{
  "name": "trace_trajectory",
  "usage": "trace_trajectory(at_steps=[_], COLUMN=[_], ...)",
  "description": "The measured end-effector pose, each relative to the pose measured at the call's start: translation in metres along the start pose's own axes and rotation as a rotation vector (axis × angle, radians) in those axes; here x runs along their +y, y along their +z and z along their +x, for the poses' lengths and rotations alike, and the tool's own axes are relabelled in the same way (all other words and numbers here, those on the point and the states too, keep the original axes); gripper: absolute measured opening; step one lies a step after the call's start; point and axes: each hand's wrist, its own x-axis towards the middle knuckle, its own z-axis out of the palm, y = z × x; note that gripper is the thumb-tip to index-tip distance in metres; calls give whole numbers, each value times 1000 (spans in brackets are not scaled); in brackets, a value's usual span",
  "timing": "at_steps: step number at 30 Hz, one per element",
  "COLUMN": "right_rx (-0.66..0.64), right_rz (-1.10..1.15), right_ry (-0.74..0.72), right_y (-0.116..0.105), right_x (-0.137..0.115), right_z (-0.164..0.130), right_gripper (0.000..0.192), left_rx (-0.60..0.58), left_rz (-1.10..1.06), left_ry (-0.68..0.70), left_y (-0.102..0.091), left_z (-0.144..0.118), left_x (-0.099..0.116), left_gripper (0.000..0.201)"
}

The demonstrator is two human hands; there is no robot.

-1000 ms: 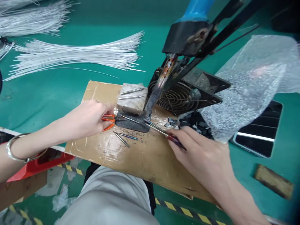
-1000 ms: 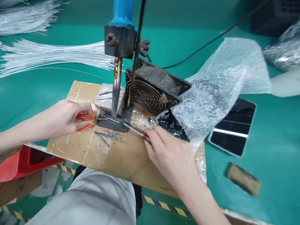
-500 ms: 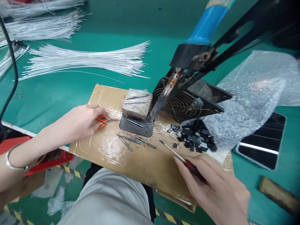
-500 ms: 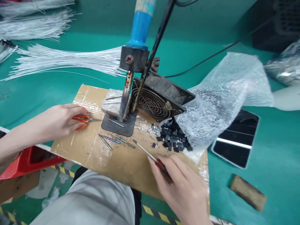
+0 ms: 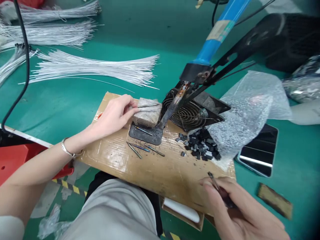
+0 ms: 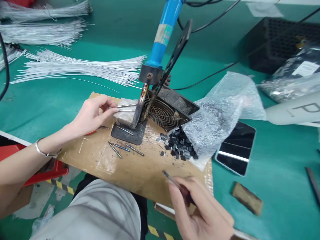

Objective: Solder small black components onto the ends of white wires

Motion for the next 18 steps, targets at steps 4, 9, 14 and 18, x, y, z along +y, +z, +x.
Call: trace_trajectory(at_steps=[4, 9, 14, 18], right_rx=[-15, -153, -421, -478], right_rz=[41, 242, 481, 571], right_ry=[30, -98, -77, 86], right_y=[4, 37, 61, 65], right_x=[-15, -28, -39, -44], right_z=[1, 8, 11, 9], right_gripper=[23, 21, 20, 16], left_rx=[-41, -419, -649, -733], left_rz=[48, 51, 27, -84], left_ry=[26, 186, 241, 179], left_y=[-30, -55, -45, -36], left_z=[-27, -71, -85, -81], left_x=[8, 34, 51, 56], left_gripper=[12, 11, 12, 12])
